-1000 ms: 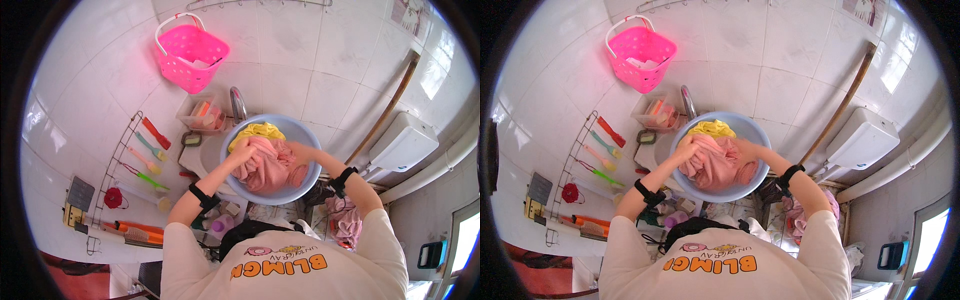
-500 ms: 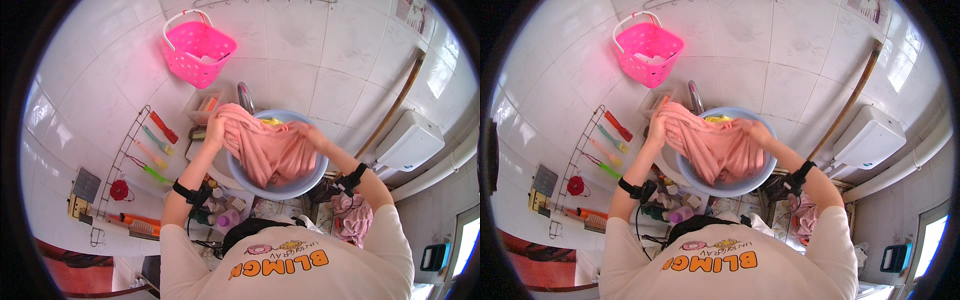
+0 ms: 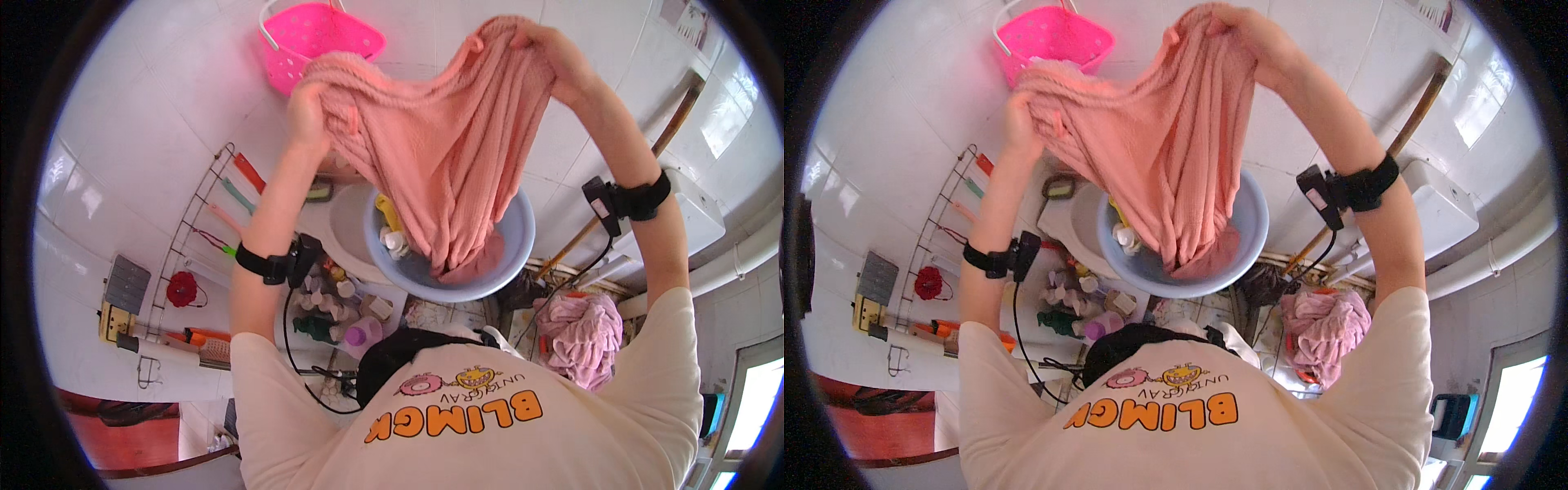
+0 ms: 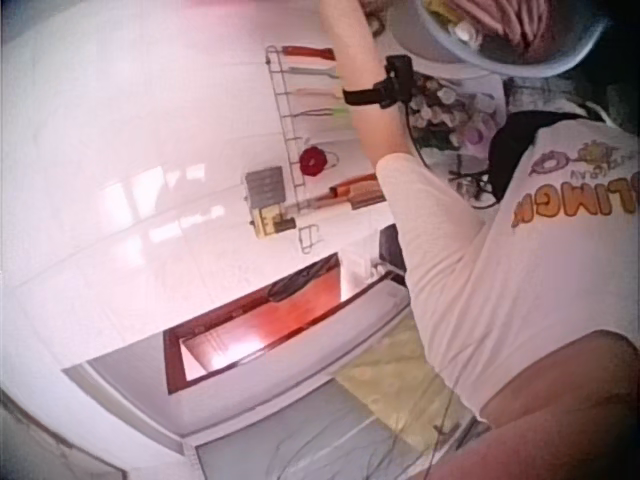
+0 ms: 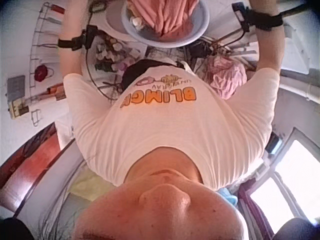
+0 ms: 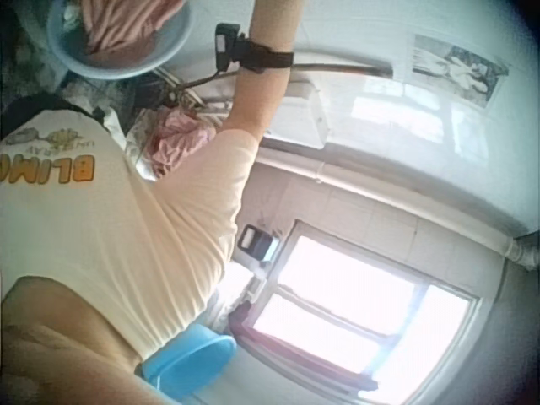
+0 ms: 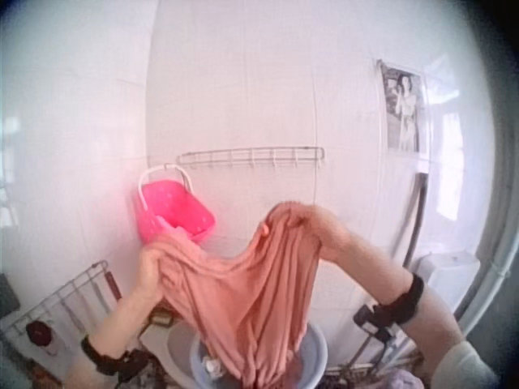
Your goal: The person washes clothes in a basin, scrubbing them with a bar of soap, rinsing them, and wringing them out by hand.
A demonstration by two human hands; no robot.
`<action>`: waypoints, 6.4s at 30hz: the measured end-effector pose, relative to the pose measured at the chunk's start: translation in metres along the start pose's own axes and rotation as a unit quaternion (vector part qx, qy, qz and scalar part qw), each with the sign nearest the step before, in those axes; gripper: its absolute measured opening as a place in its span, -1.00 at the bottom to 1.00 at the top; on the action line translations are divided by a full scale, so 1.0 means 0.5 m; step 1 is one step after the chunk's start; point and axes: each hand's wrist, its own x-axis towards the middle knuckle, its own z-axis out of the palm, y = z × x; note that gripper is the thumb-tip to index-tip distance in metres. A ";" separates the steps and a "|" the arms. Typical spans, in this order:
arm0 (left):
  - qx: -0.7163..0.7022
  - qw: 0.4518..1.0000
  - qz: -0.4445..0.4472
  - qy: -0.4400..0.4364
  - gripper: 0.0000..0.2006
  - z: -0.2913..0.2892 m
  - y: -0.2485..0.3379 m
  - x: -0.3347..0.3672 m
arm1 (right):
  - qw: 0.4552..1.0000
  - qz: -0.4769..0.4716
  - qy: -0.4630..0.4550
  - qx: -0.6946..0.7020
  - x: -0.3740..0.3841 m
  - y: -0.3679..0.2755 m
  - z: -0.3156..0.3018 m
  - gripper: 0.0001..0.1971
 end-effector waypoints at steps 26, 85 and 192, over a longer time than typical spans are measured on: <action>0.559 0.647 -0.067 -0.514 -0.51 -0.010 -0.440 -0.185 | 0.760 0.277 -0.266 -0.525 -0.231 0.581 -0.039 -0.23; 0.310 0.940 0.060 -0.130 -0.82 -0.011 -0.167 -0.051 | 0.982 0.104 0.071 -0.144 -0.083 0.521 0.056 -0.66; -0.254 0.901 -0.348 0.042 -0.69 0.058 -0.523 -0.059 | 0.875 -0.068 0.241 -0.416 0.045 0.548 0.050 -0.73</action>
